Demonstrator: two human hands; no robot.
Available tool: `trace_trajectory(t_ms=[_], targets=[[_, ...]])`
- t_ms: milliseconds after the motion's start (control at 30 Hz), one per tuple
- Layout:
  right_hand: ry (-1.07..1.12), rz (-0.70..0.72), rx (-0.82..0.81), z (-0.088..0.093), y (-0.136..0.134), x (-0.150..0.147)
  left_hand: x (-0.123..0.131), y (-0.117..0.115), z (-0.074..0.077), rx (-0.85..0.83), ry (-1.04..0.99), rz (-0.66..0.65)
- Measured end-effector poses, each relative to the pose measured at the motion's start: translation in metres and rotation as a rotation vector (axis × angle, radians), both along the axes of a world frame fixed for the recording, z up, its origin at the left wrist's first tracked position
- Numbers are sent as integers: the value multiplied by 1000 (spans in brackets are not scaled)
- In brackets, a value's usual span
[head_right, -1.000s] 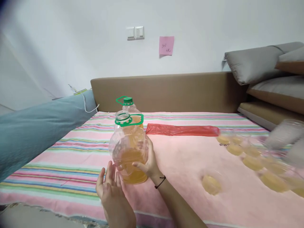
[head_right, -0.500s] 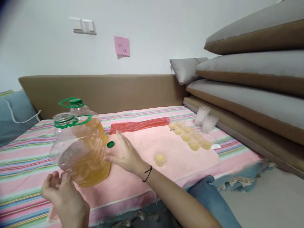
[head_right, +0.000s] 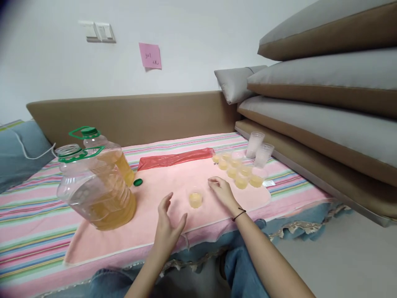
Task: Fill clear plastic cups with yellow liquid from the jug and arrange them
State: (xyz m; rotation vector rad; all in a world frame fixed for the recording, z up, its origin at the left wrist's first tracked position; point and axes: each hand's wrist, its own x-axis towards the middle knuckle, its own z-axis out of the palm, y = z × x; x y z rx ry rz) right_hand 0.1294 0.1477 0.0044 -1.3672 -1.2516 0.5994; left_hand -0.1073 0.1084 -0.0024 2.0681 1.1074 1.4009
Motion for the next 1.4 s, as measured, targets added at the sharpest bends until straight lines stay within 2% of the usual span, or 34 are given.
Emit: trace_trajectory(t_ms=[100,167,300,500,633,767,900,1033,1133,1400], targets=[[-29,87,-56,-6,-2,-4,18,9,-8,-243,-31,-52],[-50,142,-84,-5,-3,-7,28,16,-8,-317,-82,-82],[-85,181,-124,-1,-3,-8,45,28,-6,-326,-168,-116],[-144,121,-178,4,-3,-5,59,41,-7,-341,-232,-101],[-190,75,-227,9,-5,-5,68,56,1,-366,-294,-80],[-237,28,-301,14,-8,-7,89,88,19,-352,-337,-72],[-278,7,-377,17,-10,-11,120,134,29,-358,-344,-92],[-305,-9,-421,22,-7,-15,148,179,27,-376,-332,-110],[-300,-14,-441,26,-4,-16,163,204,23,-369,-312,-130],[-187,0,-483,34,1,-15,181,242,18,-364,-257,-152]])
